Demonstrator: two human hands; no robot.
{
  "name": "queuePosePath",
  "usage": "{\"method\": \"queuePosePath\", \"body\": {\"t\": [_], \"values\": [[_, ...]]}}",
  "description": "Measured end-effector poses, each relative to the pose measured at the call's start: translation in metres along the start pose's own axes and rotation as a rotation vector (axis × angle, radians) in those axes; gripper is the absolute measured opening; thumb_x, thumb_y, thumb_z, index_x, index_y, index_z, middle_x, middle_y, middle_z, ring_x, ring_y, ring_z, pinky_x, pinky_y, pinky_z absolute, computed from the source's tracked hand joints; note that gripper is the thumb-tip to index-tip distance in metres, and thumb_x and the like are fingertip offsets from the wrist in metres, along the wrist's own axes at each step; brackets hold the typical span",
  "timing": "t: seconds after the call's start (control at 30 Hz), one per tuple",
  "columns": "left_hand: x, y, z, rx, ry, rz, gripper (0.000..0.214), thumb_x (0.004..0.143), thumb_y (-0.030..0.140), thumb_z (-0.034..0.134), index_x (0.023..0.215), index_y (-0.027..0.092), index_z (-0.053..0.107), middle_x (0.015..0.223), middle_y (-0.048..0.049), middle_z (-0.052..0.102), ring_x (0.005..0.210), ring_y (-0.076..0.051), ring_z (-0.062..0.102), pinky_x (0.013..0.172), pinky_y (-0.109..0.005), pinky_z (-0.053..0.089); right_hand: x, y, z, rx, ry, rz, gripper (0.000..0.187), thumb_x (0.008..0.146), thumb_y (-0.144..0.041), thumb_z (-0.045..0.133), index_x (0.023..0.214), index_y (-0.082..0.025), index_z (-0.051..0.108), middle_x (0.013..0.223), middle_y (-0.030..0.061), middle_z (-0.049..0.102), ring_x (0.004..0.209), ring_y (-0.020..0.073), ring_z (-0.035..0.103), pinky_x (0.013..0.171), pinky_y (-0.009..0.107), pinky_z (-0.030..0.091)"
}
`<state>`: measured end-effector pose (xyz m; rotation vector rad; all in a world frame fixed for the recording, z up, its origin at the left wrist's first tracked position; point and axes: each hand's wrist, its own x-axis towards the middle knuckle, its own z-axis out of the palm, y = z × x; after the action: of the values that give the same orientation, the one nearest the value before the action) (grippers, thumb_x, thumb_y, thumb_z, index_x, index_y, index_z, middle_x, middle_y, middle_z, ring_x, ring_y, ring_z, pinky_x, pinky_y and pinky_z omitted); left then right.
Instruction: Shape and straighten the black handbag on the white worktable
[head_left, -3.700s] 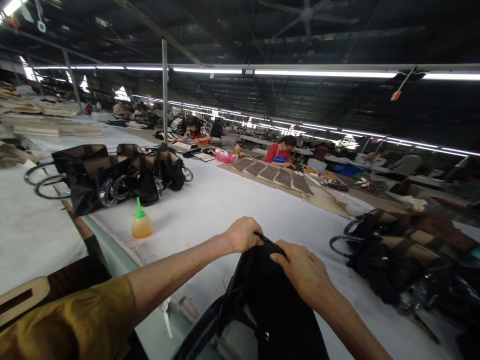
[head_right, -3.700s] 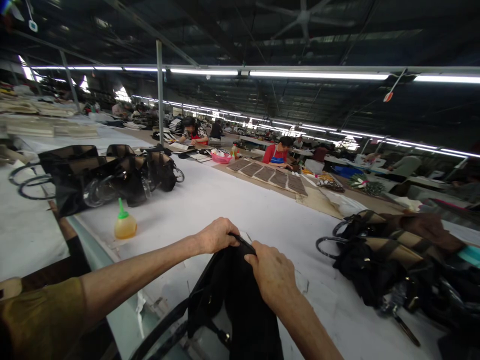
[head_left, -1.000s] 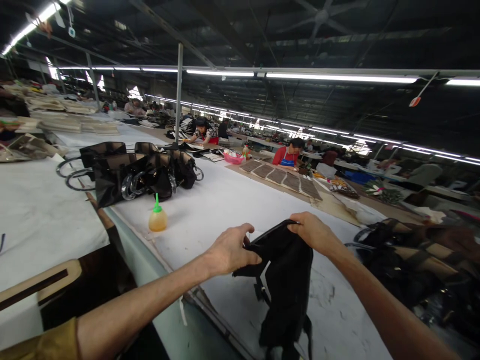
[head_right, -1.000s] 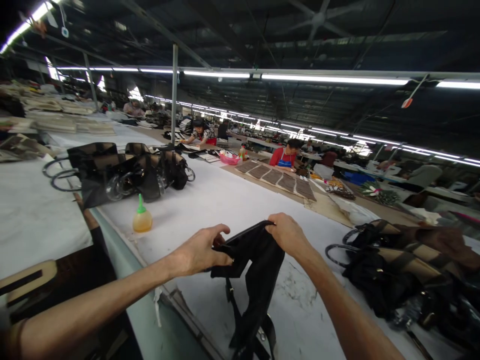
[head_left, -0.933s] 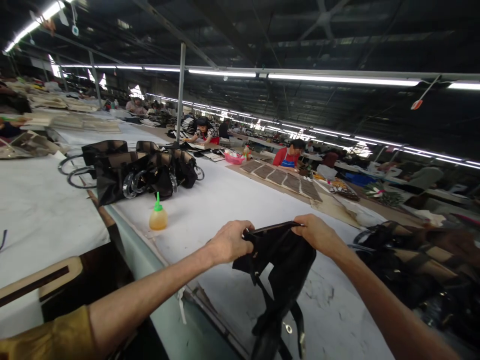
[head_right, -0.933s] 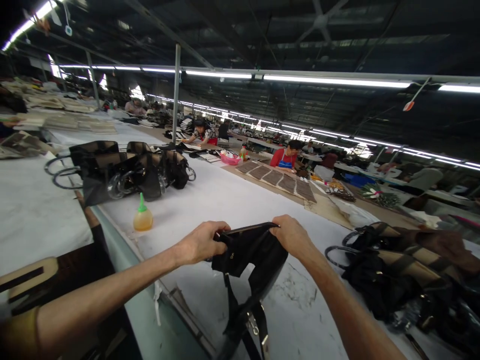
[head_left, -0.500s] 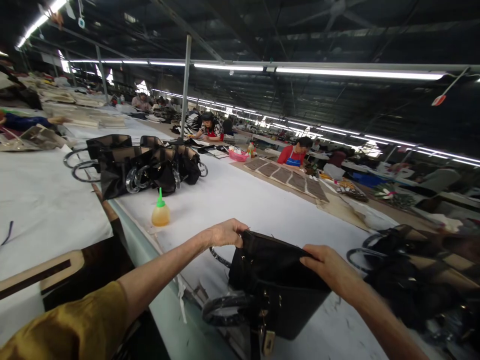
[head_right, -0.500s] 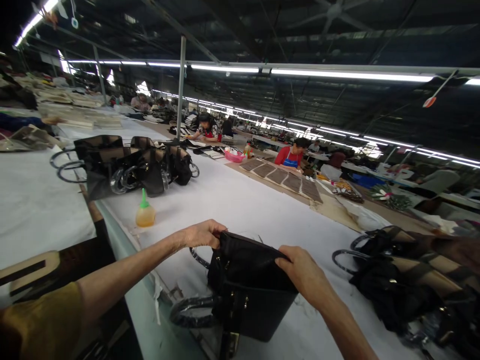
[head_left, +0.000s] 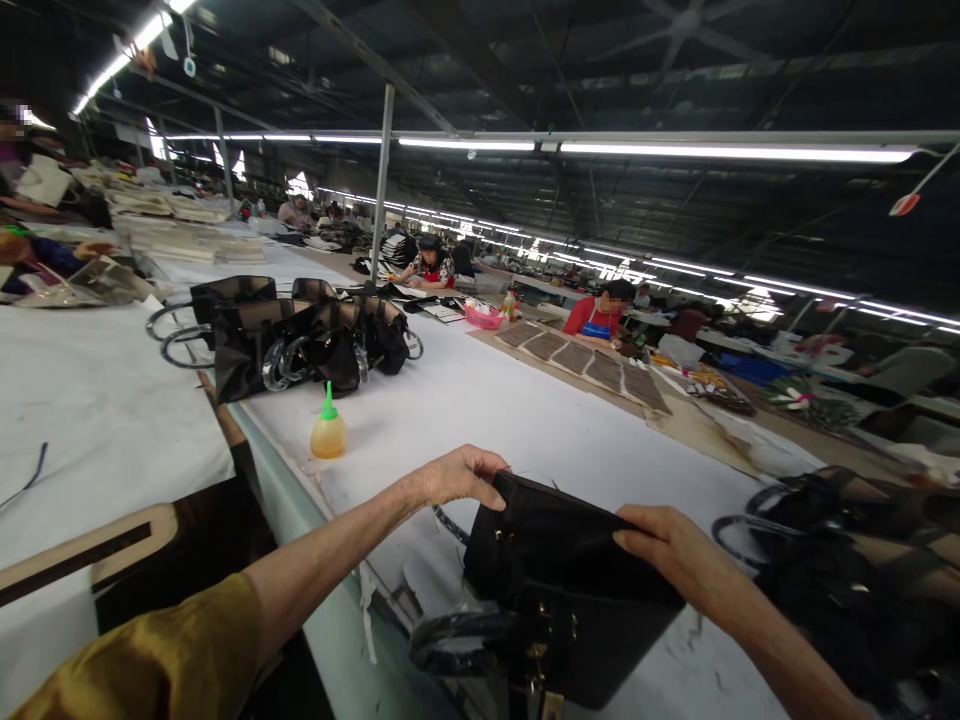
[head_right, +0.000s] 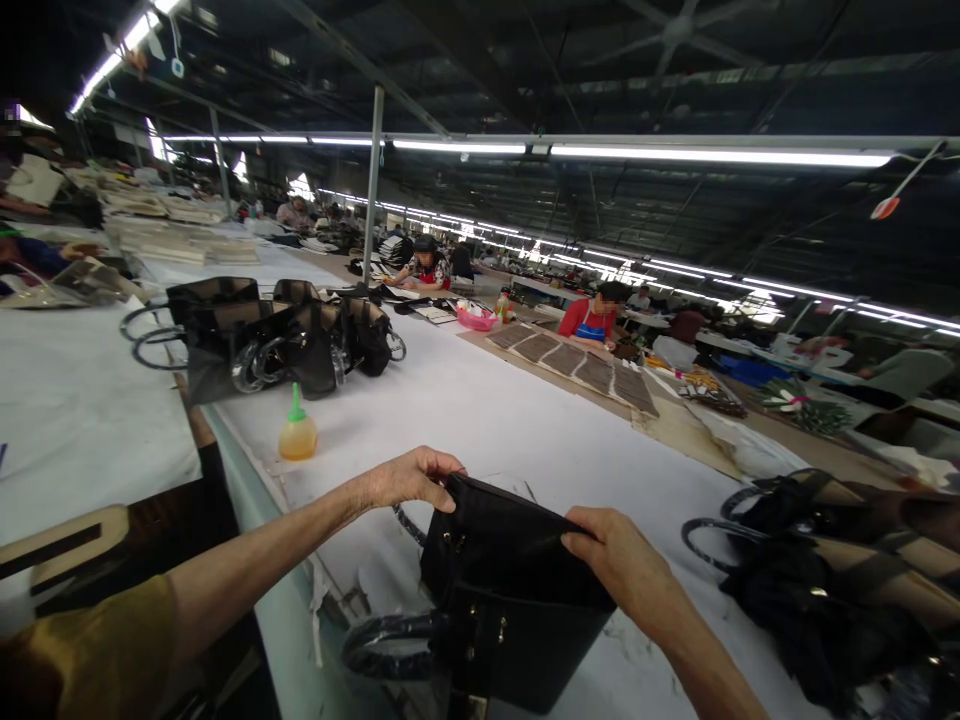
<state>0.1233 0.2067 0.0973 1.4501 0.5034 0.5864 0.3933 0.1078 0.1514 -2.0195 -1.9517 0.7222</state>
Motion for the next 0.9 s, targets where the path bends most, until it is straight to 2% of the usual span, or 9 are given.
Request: {"method": "queuePosePath", "body": {"t": [0.17, 0.3, 0.43, 0.7, 0.9], "values": [[-0.003, 0.01, 0.001, 0.07, 0.113, 0.014, 0.035, 0.059, 0.032, 0.071, 0.088, 0.012, 0.069, 0.079, -0.0027, 0.066, 0.077, -0.015, 0.056, 0.076, -0.025, 0.042, 0.002, 0.001, 0.002, -0.029, 0.023, -0.006, 0.015, 0.072, -0.029, 0.05, 0.061, -0.02, 0.053, 0.054, -0.0025, 0.052, 0.054, 0.0168, 0.049, 0.051, 0.025, 0.033], [0.0, 0.01, 0.004, 0.122, 0.165, -0.029, 0.038, 0.056, 0.033, 0.073, 0.088, 0.012, 0.071, 0.077, -0.0034, 0.067, 0.078, -0.016, 0.057, 0.078, -0.028, 0.042, 0.001, 0.0, 0.002, -0.057, 0.045, 0.006, 0.013, 0.072, -0.028, 0.05, 0.062, -0.021, 0.054, 0.055, -0.0024, 0.054, 0.056, 0.0175, 0.051, 0.052, 0.025, 0.034], [0.005, 0.009, 0.006, 0.111, 0.208, -0.07, 0.037, 0.053, 0.033, 0.074, 0.084, 0.011, 0.072, 0.071, -0.0032, 0.067, 0.069, -0.015, 0.056, 0.071, -0.027, 0.043, 0.0, -0.002, 0.002, -0.069, 0.048, 0.015, 0.014, 0.073, -0.028, 0.049, 0.063, -0.021, 0.054, 0.056, -0.0022, 0.055, 0.057, 0.0178, 0.051, 0.052, 0.025, 0.033], [0.008, 0.02, 0.011, 0.222, 0.212, -0.075, 0.034, 0.056, 0.036, 0.071, 0.077, 0.009, 0.071, 0.063, -0.0029, 0.062, 0.059, -0.012, 0.05, 0.06, -0.025, 0.041, -0.004, -0.006, 0.002, -0.081, 0.068, 0.013, 0.014, 0.075, -0.027, 0.049, 0.062, -0.021, 0.052, 0.057, -0.0022, 0.054, 0.058, 0.0173, 0.051, 0.051, 0.024, 0.032], [0.01, 0.017, 0.01, 0.387, 0.144, -0.005, 0.028, 0.067, 0.033, 0.061, 0.079, 0.008, 0.069, 0.059, 0.0005, 0.054, 0.056, -0.01, 0.043, 0.055, -0.021, 0.037, -0.006, -0.009, 0.002, -0.111, 0.081, 0.009, 0.015, 0.074, -0.025, 0.049, 0.06, -0.021, 0.05, 0.055, -0.0025, 0.053, 0.057, 0.0167, 0.05, 0.05, 0.024, 0.031]]}}
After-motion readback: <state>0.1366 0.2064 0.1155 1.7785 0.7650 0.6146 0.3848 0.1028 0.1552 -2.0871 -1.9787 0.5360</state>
